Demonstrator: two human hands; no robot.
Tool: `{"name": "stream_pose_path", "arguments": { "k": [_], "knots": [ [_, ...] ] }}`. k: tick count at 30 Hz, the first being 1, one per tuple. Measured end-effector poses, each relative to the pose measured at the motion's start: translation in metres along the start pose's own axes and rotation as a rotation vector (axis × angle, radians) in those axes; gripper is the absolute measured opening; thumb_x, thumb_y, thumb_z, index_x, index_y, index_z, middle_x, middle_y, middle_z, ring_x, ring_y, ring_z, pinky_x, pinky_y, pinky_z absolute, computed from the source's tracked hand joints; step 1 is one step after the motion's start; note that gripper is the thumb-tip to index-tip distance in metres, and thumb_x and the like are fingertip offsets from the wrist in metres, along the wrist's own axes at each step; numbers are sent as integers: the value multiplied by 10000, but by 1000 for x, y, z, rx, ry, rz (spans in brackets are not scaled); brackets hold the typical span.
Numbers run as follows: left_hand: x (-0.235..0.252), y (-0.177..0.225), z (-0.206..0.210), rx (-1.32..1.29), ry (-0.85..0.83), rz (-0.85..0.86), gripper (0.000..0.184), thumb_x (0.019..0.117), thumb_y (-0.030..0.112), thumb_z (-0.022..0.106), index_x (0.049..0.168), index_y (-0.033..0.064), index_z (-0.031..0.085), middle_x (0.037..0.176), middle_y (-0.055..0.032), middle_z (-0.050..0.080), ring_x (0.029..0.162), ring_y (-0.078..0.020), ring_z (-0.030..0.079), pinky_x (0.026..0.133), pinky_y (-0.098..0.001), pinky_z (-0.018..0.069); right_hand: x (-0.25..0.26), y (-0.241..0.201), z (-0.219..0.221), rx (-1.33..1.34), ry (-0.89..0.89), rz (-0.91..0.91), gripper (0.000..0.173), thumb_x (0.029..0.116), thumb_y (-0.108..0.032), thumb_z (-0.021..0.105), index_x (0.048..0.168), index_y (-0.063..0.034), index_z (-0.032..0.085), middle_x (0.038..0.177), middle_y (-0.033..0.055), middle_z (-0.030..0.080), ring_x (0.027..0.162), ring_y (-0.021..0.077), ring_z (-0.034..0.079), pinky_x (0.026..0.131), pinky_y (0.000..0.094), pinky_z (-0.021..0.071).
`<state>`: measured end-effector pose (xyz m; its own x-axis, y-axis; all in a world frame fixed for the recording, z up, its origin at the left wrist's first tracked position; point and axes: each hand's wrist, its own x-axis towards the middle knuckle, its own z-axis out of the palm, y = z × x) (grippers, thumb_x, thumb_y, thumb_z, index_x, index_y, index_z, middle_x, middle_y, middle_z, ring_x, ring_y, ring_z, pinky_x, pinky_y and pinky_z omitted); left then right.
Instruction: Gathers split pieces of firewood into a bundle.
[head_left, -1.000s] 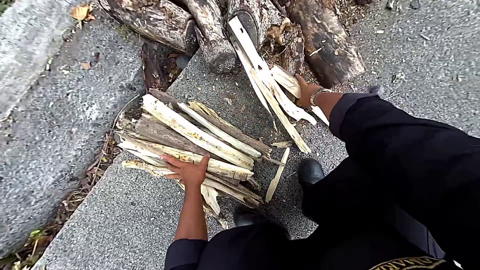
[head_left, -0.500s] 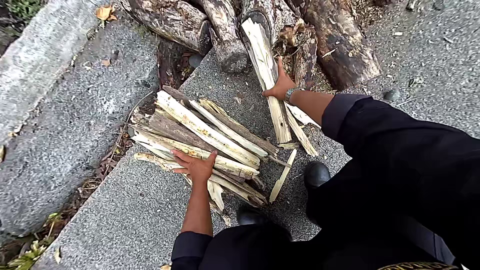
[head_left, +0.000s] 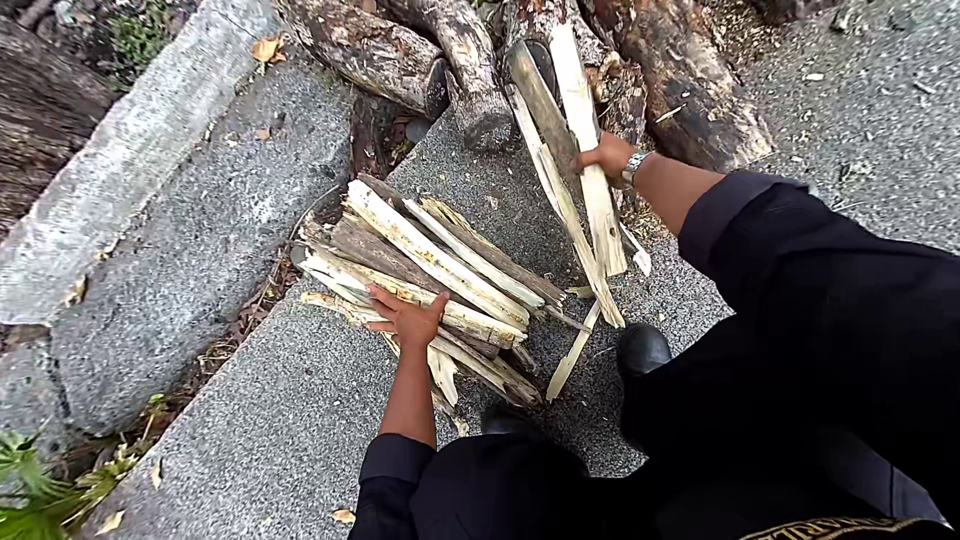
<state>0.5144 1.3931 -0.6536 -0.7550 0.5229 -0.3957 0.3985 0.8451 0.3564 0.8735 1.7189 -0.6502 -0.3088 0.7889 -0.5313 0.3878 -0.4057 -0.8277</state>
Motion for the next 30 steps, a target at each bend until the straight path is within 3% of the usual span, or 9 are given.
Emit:
{"name": "stream_pose_path", "arguments": {
  "k": [6,11,13,15,17,20,23,27,30],
  "knots": [
    [-10,1,-6,-41,18,23,1528,650,677,881,1634,224,-196,1684,-265,-169,1491,-645,-12,1021,-876,257,-44,-66,27,266,-283,-112,575,755,-389,740,1249,-160,553,949,-11,715,824,119,711,737,374,626],
    [-12,-9,-13,-322,156,119,982,939,702,543,1673,210,114,1703,-261,17,1560,-484,55,1230,-671,138,-101,-104,155,373,-590,-71,453,860,-232,698,1265,-86,554,943,73,717,804,173,716,736,403,630],
    [-19,-5,-23,-467,215,140,906,984,665,489,1661,154,171,1687,-287,55,1560,-445,115,1240,-604,205,-108,-99,214,250,-605,-102,619,889,-175,778,1429,-65,494,1127,168,701,955,262,720,854,467,620],
    [-25,-5,-28,-455,157,186,913,985,692,450,1669,178,133,1699,-257,80,1568,-419,128,1247,-617,188,-99,-79,259,-186,-479,-233,871,881,-346,818,1592,-133,362,1380,206,610,1209,331,643,1025,553,539],
    [-28,-7,-25,-348,67,206,1017,937,747,480,1675,211,31,1712,-231,47,1569,-447,88,1221,-698,142,-95,-58,278,-495,-456,-355,798,969,-408,696,1628,-154,325,1502,259,486,1360,423,508,1111,633,428],
    [-26,-4,-16,-234,20,115,1171,863,812,543,1669,197,-43,1706,-259,-15,1541,-541,51,1170,-756,192,-93,-44,267,-674,-504,-524,566,1056,-349,575,1577,-170,444,1489,197,529,1386,356,508,1150,570,415],
    [-29,11,-10,-174,-25,14,1242,832,852,538,1643,231,-169,1707,-245,-82,1530,-572,4,1093,-841,196,-69,-39,212,-805,-101,-583,573,945,-327,700,1484,-191,557,1463,176,541,1354,377,518,1102,593,452],
    [-27,21,-3,-140,-3,-34,1230,851,841,531,1620,260,-233,1692,-265,-137,1516,-598,-42,1027,-888,186,-36,-15,124,-755,415,-16,1250,675,-409,892,1665,-246,146,1662,293,182,1444,549,324,1060,720,376],
    [-27,23,-4,-117,-15,-49,1217,869,818,530,1615,247,-244,1691,-254,-160,1522,-583,-52,1035,-877,183,-29,27,88,-742,226,181,1374,717,-323,922,1661,-199,-69,1466,379,438,1248,560,547,976,717,478]
  ]
}}
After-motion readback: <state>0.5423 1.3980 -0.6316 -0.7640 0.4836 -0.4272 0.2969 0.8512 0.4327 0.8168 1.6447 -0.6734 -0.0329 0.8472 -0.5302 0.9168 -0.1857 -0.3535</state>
